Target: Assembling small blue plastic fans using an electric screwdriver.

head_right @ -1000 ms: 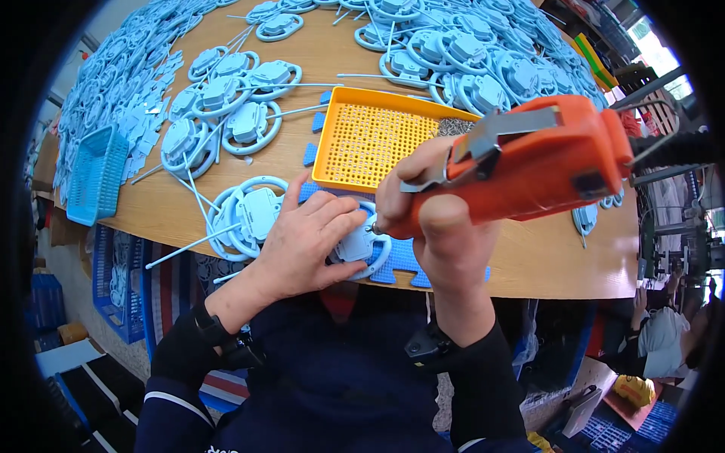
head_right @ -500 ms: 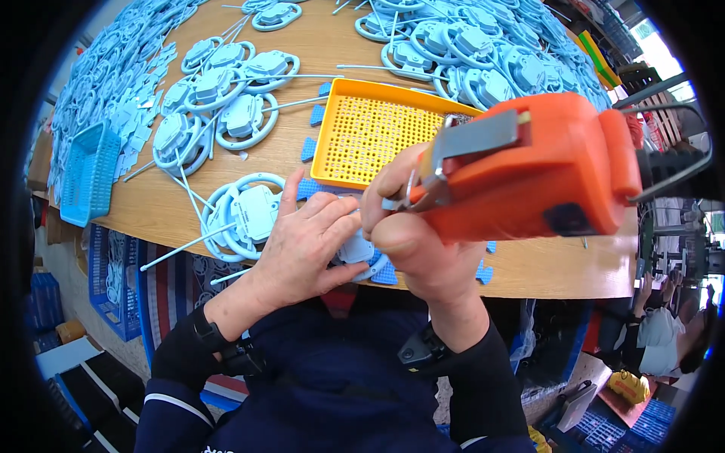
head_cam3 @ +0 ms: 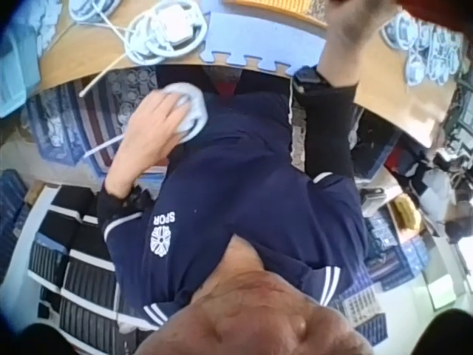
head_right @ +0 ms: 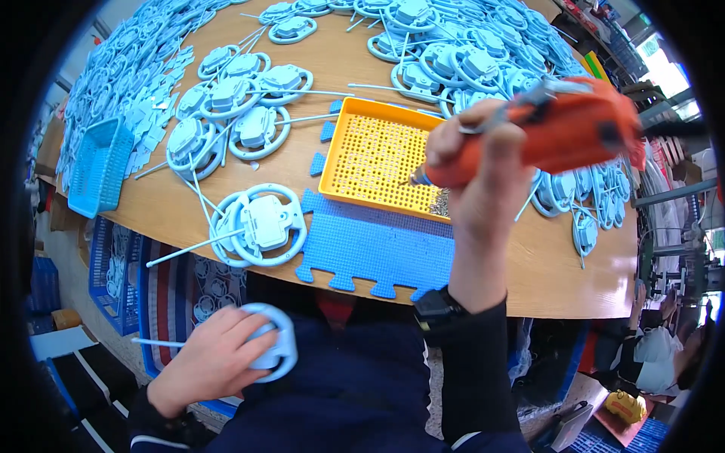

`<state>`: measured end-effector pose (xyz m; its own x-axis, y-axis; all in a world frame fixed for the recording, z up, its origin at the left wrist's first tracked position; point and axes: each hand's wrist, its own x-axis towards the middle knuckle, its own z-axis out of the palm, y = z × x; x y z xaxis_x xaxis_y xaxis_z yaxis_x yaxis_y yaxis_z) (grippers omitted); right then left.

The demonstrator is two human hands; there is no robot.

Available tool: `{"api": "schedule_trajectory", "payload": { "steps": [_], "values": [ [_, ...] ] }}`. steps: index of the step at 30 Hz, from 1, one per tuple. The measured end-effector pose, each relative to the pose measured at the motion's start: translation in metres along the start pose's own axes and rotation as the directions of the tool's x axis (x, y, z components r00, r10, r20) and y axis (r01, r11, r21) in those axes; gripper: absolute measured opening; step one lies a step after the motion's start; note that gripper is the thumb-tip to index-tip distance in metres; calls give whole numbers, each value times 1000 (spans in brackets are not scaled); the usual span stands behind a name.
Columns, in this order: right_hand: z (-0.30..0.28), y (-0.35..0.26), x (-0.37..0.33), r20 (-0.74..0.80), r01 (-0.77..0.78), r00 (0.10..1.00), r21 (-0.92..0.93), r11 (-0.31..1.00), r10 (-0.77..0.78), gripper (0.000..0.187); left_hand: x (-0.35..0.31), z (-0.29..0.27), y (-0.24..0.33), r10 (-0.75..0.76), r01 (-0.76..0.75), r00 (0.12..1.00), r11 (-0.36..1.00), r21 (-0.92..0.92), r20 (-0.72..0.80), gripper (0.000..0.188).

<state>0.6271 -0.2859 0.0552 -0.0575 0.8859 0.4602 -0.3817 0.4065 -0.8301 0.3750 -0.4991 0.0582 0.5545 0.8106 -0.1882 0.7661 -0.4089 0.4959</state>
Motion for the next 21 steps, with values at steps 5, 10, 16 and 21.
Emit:
{"api": "schedule_trajectory", "payload": {
  "steps": [5, 10, 16, 21],
  "values": [
    [-2, 30, 19, -10, -9, 1000, 18, 1000, 9, 53, -40, 7, -8, -305, 237, 942, 900, 366, 141, 52],
    [-7, 38, 19, 9, -26, 1000, 3, 1000, 26, 52, 25, -15, -8, -21, 58, 959, 991, 122, -282, 55],
    [-3, 44, 21, 17, -30, 999, -24, 999, 30, 52, 76, -19, -51, -214, 362, 842, 905, 224, -495, 69],
    [-3, 39, 18, 8, -32, 999, -46, 998, 33, 53, 83, -13, -52, -118, 284, 844, 926, 250, -523, 68]
  ]
}}
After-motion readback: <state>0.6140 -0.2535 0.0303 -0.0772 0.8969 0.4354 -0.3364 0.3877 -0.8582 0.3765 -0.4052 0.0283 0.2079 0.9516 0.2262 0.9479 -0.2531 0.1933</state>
